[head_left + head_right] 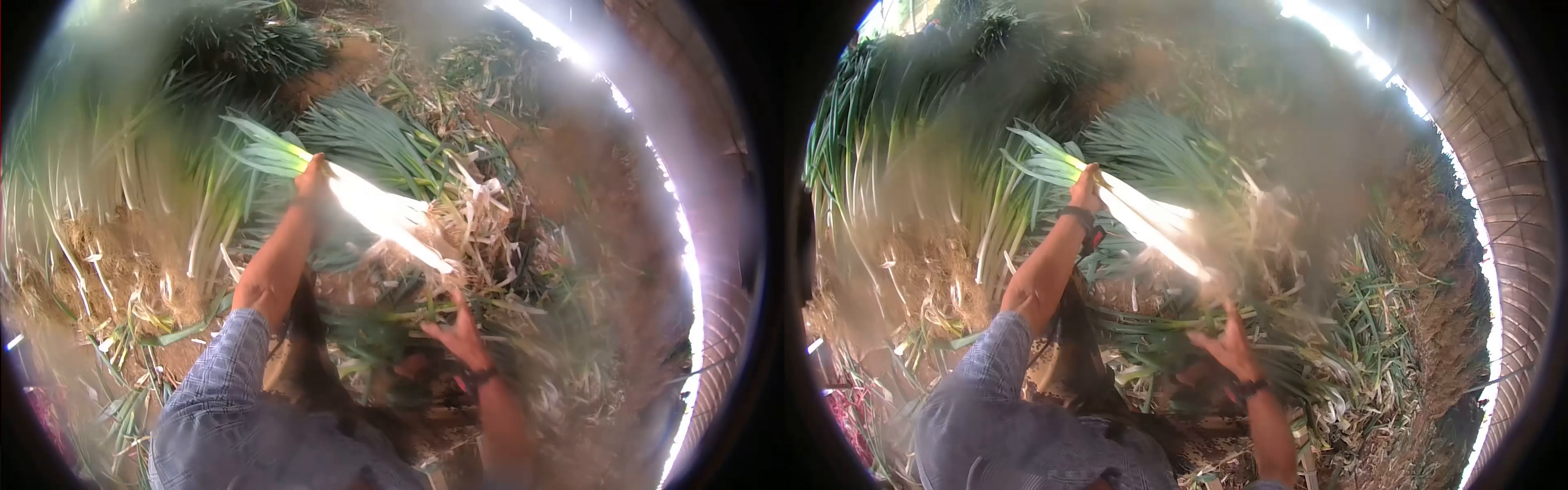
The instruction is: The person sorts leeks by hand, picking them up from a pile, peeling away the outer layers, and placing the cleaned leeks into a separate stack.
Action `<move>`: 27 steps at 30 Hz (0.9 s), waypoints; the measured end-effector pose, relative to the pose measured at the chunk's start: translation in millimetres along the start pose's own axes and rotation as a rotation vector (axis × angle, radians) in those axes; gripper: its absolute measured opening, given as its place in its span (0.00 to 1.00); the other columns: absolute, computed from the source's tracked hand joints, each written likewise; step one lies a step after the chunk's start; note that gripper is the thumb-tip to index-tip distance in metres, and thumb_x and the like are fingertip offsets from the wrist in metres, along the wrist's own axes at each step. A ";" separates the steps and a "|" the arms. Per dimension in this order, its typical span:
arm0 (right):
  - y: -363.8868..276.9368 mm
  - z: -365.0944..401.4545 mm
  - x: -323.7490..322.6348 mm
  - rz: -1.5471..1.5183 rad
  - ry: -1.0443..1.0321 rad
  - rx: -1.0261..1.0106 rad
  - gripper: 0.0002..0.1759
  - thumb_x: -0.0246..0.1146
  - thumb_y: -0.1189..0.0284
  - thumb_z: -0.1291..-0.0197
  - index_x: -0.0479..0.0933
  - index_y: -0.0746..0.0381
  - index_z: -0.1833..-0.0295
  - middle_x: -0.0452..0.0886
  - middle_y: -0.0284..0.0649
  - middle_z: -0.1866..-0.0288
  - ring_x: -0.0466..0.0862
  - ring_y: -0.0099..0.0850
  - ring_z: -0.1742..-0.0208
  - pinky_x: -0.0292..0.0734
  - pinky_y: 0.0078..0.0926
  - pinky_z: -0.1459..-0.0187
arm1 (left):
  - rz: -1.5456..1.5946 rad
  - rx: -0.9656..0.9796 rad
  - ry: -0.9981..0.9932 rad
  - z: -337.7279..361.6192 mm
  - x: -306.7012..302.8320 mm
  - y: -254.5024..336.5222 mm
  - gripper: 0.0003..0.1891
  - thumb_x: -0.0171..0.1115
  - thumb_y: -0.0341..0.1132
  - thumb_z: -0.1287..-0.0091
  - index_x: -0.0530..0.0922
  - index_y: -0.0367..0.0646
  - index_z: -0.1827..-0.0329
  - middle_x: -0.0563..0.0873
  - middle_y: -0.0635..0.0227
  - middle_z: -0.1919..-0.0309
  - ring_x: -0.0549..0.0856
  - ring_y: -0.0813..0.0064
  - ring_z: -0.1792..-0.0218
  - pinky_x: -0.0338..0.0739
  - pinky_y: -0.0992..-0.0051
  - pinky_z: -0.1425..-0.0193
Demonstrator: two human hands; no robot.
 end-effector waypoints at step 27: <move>129.3 90.9 -169.3 0.694 0.455 0.098 0.38 0.70 0.64 0.41 0.65 0.66 0.28 0.72 0.52 0.33 0.76 0.47 0.36 0.73 0.42 0.37 | -0.034 -0.044 -0.235 -10.1 1.2 -8.7 0.17 0.66 0.48 0.33 0.79 0.45 0.52 0.80 0.65 0.63 0.82 0.64 0.65 0.81 0.60 0.58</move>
Point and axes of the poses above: each hand's wrist, its own z-axis away from the middle knuckle, its own x-axis out of the palm, y = z × x, the point moved 2 cm from there along -z, towards the middle knuckle
